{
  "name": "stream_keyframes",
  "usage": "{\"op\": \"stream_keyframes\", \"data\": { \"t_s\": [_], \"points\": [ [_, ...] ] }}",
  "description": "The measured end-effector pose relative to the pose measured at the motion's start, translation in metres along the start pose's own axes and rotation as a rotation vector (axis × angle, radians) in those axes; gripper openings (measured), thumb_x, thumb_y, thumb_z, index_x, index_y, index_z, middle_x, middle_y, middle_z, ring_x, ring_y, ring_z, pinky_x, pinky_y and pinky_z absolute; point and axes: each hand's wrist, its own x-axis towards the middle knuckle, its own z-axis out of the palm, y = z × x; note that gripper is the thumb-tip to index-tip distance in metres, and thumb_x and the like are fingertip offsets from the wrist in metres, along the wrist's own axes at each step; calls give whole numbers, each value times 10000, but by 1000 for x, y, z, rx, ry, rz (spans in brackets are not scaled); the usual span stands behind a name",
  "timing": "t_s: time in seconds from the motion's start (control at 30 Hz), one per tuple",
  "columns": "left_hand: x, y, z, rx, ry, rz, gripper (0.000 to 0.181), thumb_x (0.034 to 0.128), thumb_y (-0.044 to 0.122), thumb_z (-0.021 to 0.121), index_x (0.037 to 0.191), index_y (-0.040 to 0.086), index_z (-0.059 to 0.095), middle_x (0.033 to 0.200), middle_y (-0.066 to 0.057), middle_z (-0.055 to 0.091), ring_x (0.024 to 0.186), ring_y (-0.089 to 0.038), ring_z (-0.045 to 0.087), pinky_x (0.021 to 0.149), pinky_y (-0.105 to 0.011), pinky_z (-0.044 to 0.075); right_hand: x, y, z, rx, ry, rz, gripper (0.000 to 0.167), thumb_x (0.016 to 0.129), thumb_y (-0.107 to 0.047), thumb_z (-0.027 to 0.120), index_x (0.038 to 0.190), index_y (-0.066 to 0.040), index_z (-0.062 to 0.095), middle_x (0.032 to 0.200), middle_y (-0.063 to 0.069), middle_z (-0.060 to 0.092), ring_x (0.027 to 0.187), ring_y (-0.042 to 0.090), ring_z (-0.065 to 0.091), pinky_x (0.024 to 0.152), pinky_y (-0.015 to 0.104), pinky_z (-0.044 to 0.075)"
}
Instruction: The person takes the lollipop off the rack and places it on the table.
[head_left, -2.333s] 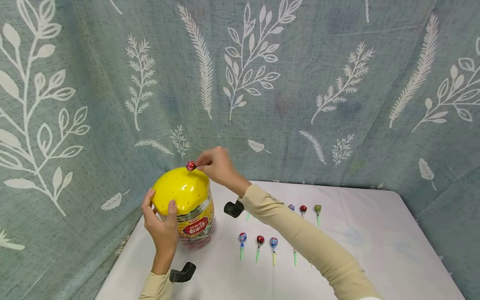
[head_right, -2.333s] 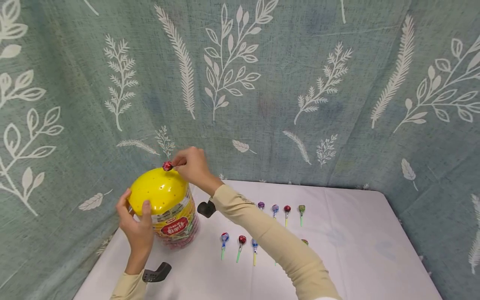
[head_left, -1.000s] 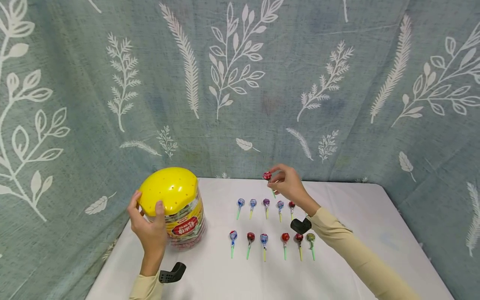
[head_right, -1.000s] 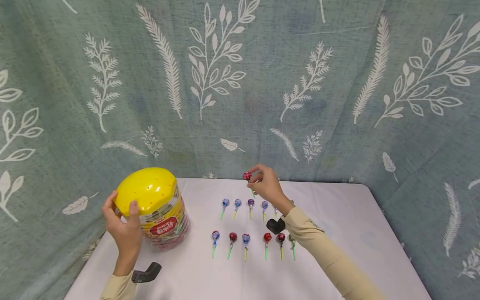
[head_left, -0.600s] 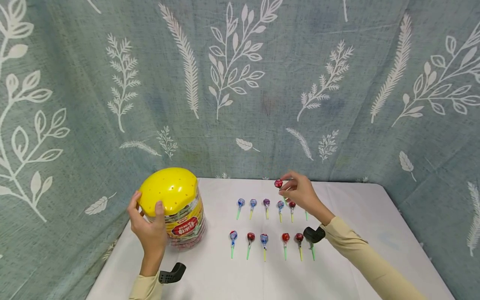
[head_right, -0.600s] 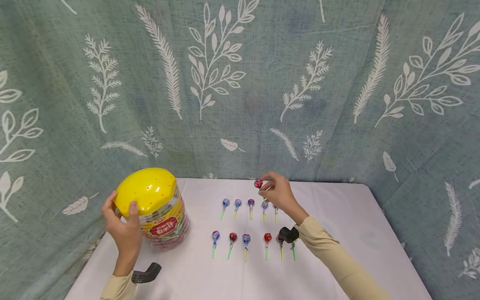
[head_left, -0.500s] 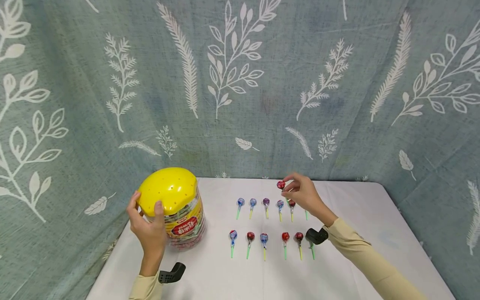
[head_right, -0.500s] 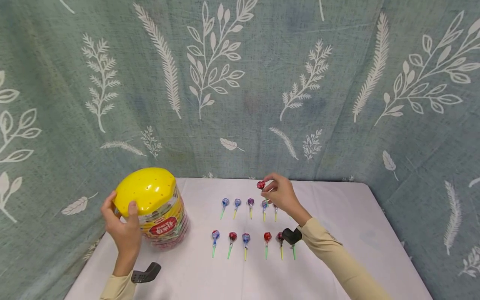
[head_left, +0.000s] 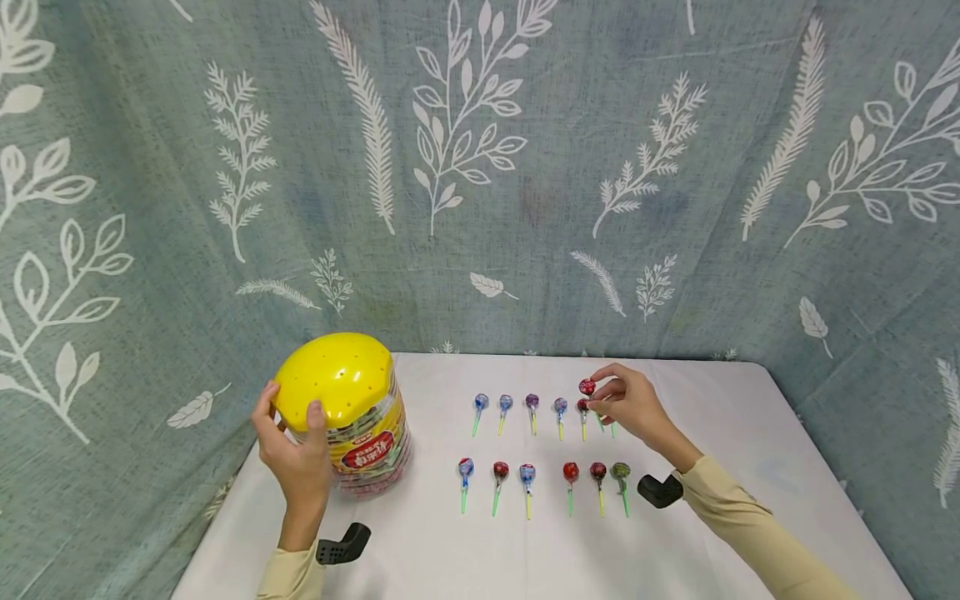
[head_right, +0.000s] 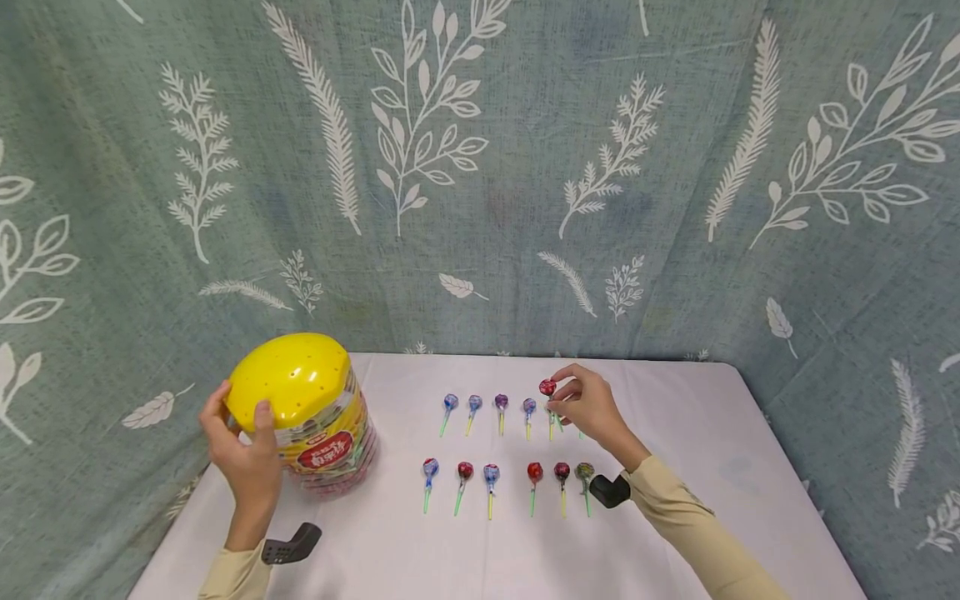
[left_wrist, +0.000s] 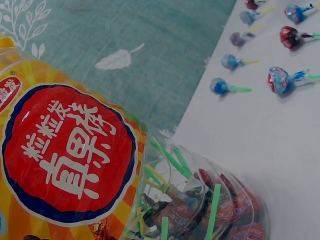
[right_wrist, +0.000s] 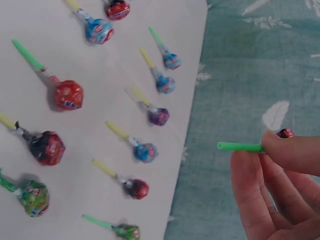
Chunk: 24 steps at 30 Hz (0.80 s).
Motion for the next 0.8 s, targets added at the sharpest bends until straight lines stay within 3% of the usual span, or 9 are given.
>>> {"op": "stream_keyframes", "data": {
  "t_s": [0.23,0.57,0.8],
  "points": [
    [0,-4,-1,6,-7,-2,586,810,218,594,1366,125,436,1400,-15,457,1252,-175,421,931,-282,316,-10,19,-7,31,26,53,372,805,20,693,1150,11,555,832,140,664,726,319,650,600,396,546],
    [-2,-6,-2,16,-11,-14,579,825,197,591,1370,92,426,1406,-40,450,1257,-175,416,941,-290,315,-27,48,-19,66,71,152,403,810,12,690,1177,43,527,826,168,657,732,405,638,613,405,545],
    [-2,-3,-5,23,-41,-22,582,840,201,602,1389,145,418,1408,22,447,1269,-187,402,933,-271,319,-38,74,-23,56,128,212,396,804,34,686,1162,62,520,787,136,658,725,354,650,592,395,545]
  ]
}}
